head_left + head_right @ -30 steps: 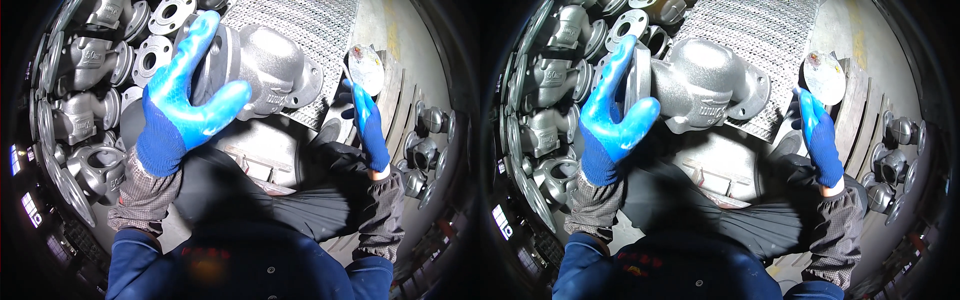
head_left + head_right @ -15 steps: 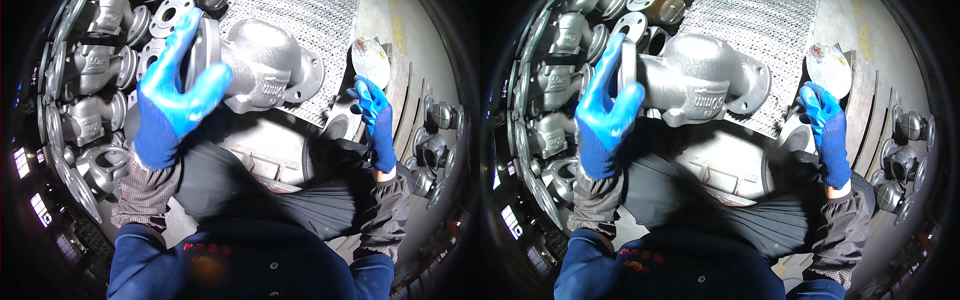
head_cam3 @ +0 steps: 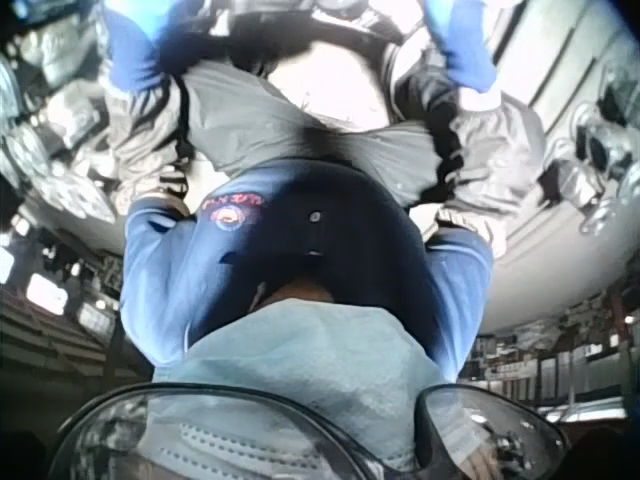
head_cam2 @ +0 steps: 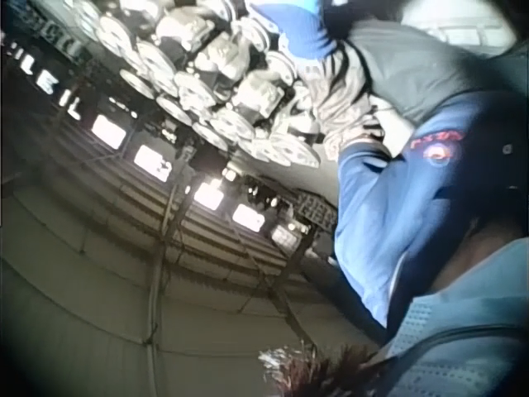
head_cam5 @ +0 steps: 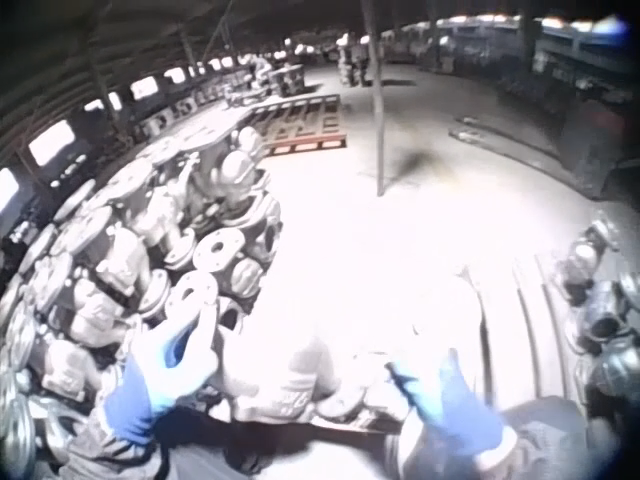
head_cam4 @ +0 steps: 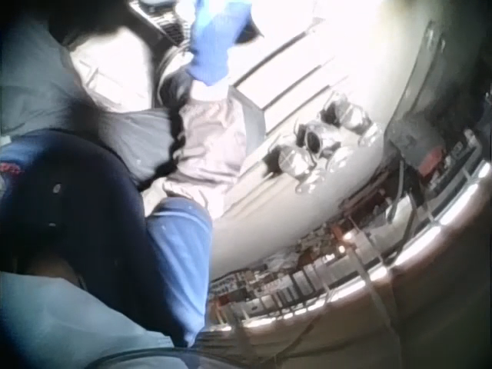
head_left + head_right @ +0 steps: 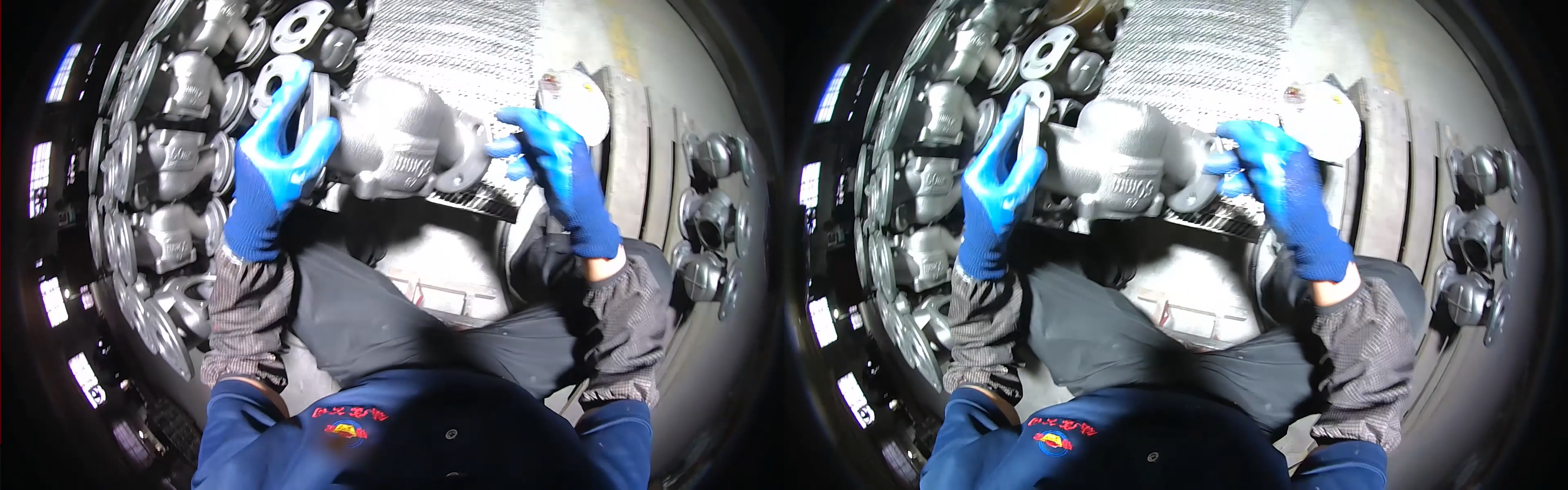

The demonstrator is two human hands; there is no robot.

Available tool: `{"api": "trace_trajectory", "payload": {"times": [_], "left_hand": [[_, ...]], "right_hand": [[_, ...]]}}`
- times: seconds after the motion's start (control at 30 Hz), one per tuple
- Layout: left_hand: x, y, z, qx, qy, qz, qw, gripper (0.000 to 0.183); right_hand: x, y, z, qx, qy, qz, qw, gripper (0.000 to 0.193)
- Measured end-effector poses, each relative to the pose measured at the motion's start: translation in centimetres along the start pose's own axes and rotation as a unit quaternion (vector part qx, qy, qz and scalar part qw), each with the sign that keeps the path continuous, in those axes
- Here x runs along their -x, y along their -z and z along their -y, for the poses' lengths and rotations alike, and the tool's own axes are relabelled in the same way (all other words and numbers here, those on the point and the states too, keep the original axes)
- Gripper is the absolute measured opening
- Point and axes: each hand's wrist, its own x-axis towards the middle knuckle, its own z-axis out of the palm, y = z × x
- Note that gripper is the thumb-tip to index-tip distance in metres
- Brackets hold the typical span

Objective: The person picks up a metal valve component, uses a hand scraper to clean or deburr the edges and interior surfaces, and places it back onto a pallet with other similar valves.

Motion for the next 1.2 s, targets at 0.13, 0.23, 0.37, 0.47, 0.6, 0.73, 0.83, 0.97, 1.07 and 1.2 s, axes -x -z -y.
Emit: {"api": "trace_trajectory", "payload": {"times": [0.13, 0.23, 0.37, 0.47, 0.6, 0.73, 0.83, 0.97, 1.07, 1.2], "left_hand": [[-0.9, -1.0, -3.9, -0.02, -0.042, 0.112, 0.993, 0.063], [-2.7, -2.5, -4.2, -0.053, -0.22, 0.159, 0.961, 0.049], [-3.9, -5.5, -4.4, 0.06, -0.327, 0.199, 0.922, 0.031], [-3.3, -4.1, -3.8, -0.009, -0.321, 0.193, 0.927, 0.031], [-1.5, -3.5, -0.6, -0.065, -0.172, -0.066, 0.981, 0.036], [1.4, -1.6, 5.0, -0.168, -0.219, 0.066, 0.959, 0.035], [2.0, -2.2, 3.8, 0.172, 0.021, 0.085, 0.981, 0.034], [1.7, -1.7, 4.2, -0.053, -0.234, 0.005, 0.971, 0.03], [2.1, -1.4, 0.3, 0.082, -0.04, 0.011, 0.996, 0.027], [1.3, -1.7, -3.2, 0.237, 0.173, 0.022, 0.956, 0.026]], "right_hand": [[-1.3, -1.7, 2.3, -0.017, 0.048, 0.057, 0.997, 0.026], [-2.7, -1.5, 1.4, 0.085, 0.226, 0.065, 0.968, 0.032], [-2.3, -1.2, 0.2, 0.25, 0.379, -0.018, 0.891, 0.054], [0.2, -2.2, 0.0, 0.241, 0.342, -0.032, 0.908, 0.045], [-0.2, -3.7, 0.5, 0.059, 0.249, -0.019, 0.966, 0.024], [-0.3, -4.2, 0.4, 0.198, 0.328, -0.059, 0.922, 0.024], [-0.4, -5.2, 1.3, 0.262, 0.313, -0.047, 0.912, 0.024], [-0.3, -6.4, 2.5, 0.134, 0.192, -0.01, 0.972, 0.02], [-0.8, -6.0, 1.2, 0.22, 0.316, -0.044, 0.922, 0.028], [-0.7, -4.7, -3.4, 0.279, 0.301, -0.029, 0.911, 0.046]]}}
